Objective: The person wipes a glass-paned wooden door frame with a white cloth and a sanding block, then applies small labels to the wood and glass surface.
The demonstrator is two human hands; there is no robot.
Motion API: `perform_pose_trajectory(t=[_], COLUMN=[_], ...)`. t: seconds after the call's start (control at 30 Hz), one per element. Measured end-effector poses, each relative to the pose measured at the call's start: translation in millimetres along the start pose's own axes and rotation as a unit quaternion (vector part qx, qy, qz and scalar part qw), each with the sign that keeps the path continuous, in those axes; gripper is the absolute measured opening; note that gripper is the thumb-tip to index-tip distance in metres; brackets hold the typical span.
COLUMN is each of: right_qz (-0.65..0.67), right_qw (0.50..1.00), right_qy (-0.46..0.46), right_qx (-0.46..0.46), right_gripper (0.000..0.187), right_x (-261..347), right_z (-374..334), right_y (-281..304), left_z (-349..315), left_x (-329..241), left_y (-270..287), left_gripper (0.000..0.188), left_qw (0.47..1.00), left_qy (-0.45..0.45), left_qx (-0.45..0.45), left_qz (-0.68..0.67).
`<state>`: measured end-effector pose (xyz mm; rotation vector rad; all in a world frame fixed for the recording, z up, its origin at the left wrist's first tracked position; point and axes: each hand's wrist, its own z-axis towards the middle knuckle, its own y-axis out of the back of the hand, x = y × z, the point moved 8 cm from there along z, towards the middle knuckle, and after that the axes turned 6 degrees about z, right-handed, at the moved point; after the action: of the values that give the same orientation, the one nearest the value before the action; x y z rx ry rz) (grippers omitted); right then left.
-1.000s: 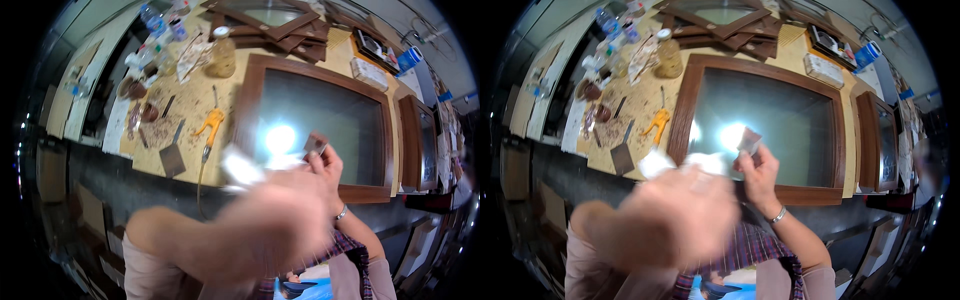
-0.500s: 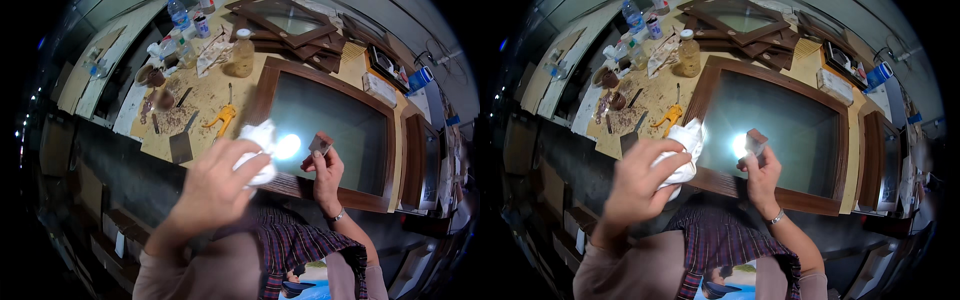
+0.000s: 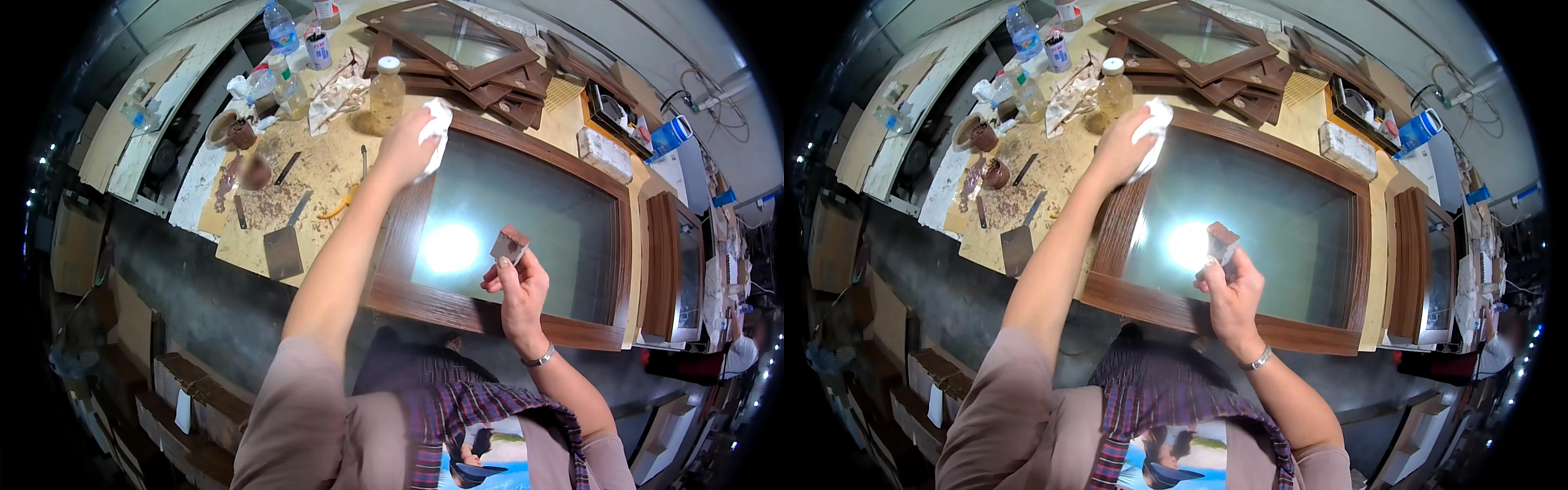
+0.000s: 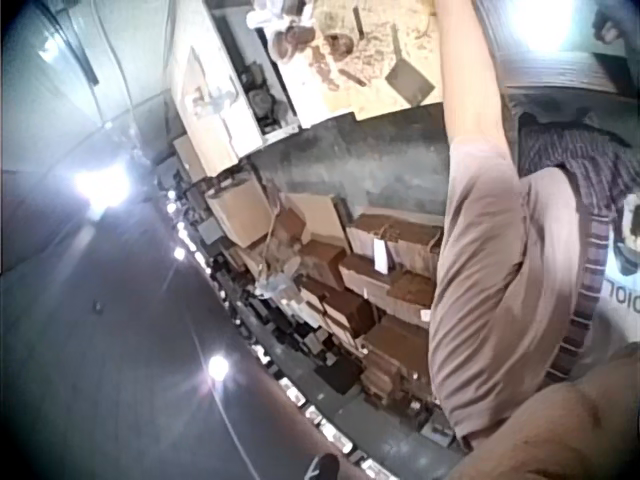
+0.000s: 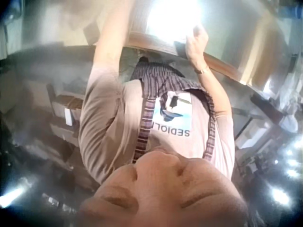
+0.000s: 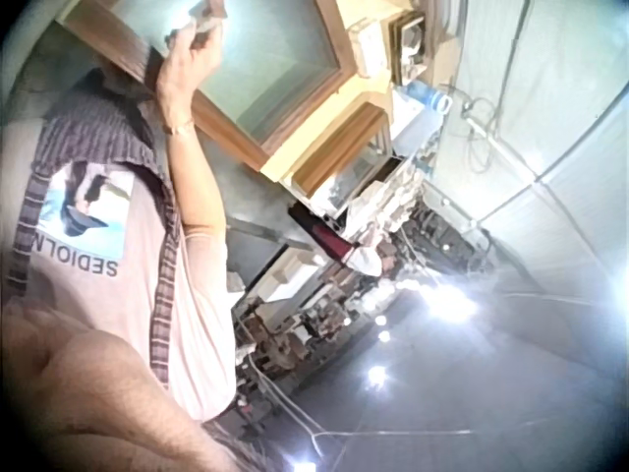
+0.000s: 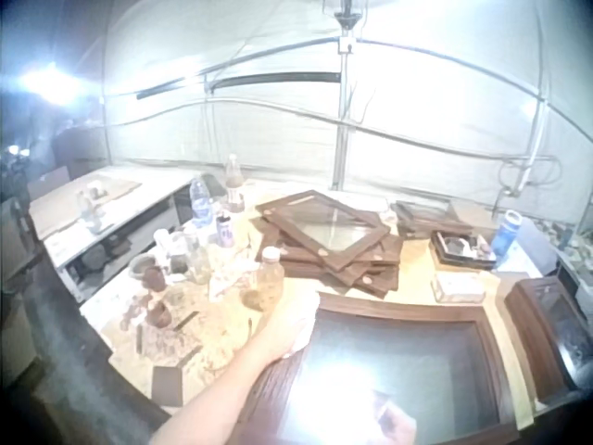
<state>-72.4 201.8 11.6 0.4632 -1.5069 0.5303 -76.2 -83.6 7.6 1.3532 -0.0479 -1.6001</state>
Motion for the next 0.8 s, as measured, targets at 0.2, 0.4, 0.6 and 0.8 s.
perform_pose_trajectory(t=[0.2,0.4,0.6,0.8], right_qz=[0.033,0.038,-0.004,0.013], right_qw=[0.999,0.999,0.998,0.984], right_qy=[-0.023,-0.009,0.007,0.173], right_qx=[0.008,0.023,0.065,-0.037], right_gripper=[0.028,0.028,0.036,0.053], right_x=[-2,-2,-3,57], right_z=[0,-3,1,-28], right_y=[0,-1,2,47], left_z=[-215,-231,-237,-204], left_x=[-67,-83,-179,-179], left_y=[85,149,-2,9], left_gripper=[0.037,0.04,0.047,0.043], left_qw=[0.997,0.994,0.949,0.96], left_qy=[0.012,0.059,-0.236,-0.188], left_qx=[0.079,-0.071,0.151,0.204], left_qz=[-0.013,0.064,0.144,0.045])
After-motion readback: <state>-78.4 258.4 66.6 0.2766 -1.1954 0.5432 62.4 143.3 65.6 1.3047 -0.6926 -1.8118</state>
